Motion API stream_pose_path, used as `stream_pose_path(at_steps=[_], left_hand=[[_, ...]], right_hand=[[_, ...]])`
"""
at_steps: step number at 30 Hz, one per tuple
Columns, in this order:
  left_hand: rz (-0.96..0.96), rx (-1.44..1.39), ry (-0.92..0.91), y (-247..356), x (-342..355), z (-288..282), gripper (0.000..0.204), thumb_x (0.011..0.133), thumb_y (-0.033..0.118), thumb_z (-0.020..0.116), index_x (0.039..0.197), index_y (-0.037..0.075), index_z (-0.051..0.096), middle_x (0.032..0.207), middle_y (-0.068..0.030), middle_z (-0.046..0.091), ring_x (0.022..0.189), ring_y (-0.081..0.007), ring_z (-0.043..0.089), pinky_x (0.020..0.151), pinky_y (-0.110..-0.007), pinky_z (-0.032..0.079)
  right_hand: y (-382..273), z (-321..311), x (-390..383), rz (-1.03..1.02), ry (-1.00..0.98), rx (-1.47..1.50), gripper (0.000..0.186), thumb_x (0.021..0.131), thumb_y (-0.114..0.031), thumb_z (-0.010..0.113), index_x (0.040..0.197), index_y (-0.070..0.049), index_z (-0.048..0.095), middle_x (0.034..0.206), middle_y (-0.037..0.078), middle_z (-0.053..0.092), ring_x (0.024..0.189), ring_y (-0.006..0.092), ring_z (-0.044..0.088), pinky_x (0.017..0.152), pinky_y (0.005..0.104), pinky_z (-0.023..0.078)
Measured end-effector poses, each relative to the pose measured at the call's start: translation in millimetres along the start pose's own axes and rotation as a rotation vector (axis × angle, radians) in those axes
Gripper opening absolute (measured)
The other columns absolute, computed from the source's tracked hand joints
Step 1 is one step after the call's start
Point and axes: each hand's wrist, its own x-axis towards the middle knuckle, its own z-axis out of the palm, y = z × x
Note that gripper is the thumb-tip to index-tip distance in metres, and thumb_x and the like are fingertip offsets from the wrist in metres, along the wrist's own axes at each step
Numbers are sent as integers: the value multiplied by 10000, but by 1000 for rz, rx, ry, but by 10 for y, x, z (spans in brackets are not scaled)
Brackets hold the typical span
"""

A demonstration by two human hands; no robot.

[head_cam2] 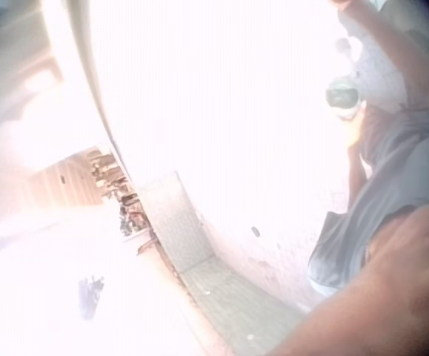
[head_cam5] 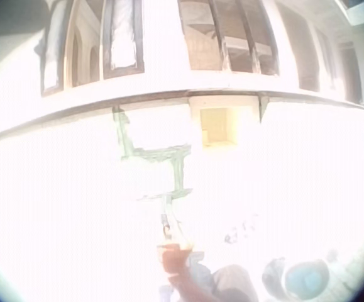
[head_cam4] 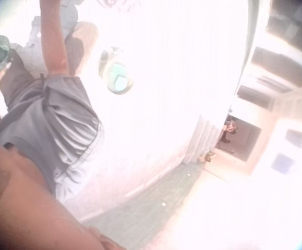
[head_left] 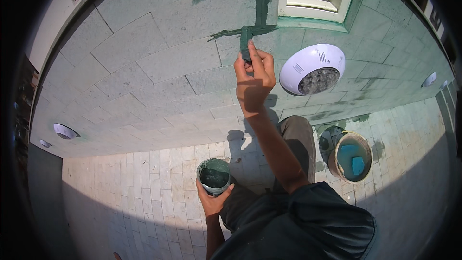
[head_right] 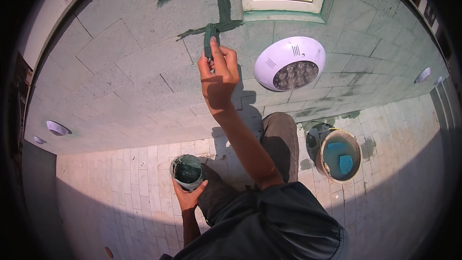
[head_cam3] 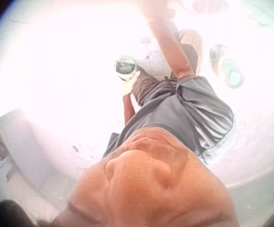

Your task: The person wipes a stone-tiled wall with a sponge, mixes a green paste in a container using a spatula, and applies the paste to the tile joints.

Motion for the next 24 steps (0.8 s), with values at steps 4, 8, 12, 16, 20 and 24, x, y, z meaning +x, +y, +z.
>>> stream_pose_path(at_steps=[4, 8, 12, 16, 20, 24], left_hand=[[-33, -5, 0, 90, 6, 10, 861, 639, 110, 929, 1312, -29, 410, 1195, -162, 576, 1071, -238, 605, 913, -350, 511], [-15, -4, 2, 80, 1, -21, 864, 639, 111, 929, 1313, -28, 407, 1198, -162, 575, 1075, -239, 606, 910, -352, 514], [-27, 10, 24, 68, -1, -65, 862, 645, 121, 930, 1310, -34, 404, 1195, -169, 573, 1072, -240, 606, 904, -357, 516], [-50, 13, 17, 58, 9, -68, 864, 648, 138, 934, 1306, -41, 403, 1190, -178, 571, 1068, -245, 605, 901, -356, 514], [-27, 16, 9, -15, 53, -75, 868, 639, 142, 938, 1303, -41, 408, 1186, -175, 573, 1063, -244, 606, 902, -352, 511], [15, 30, -8, -67, 87, -44, 870, 633, 137, 938, 1302, -40, 410, 1180, -168, 579, 1054, -239, 609, 902, -351, 509]], right_hand=[[-79, 244, -144, 18, -98, 34, 426, 807, 43, 733, 1227, -11, 680, 1004, 76, 604, 676, 114, 588, 577, 236, 514], [-239, 330, -219, 66, -194, 120, 422, 815, 13, 743, 1230, -18, 676, 995, 72, 604, 673, 104, 593, 562, 235, 508], [-333, 241, -127, 248, -204, 242, 354, 833, -23, 737, 1183, 4, 696, 930, 74, 630, 643, 99, 604, 550, 236, 494], [-100, -7, 58, 253, -167, 214, 306, 898, -27, 687, 1191, 63, 674, 966, 92, 627, 644, 73, 626, 518, 216, 501], [-4, -261, 210, 228, -66, 116, 303, 896, -2, 677, 1188, 75, 671, 960, 100, 627, 617, 68, 608, 500, 215, 481], [116, -332, 250, 45, 60, -62, 315, 870, 29, 684, 1183, 58, 685, 934, 106, 632, 616, 62, 581, 496, 215, 463]])
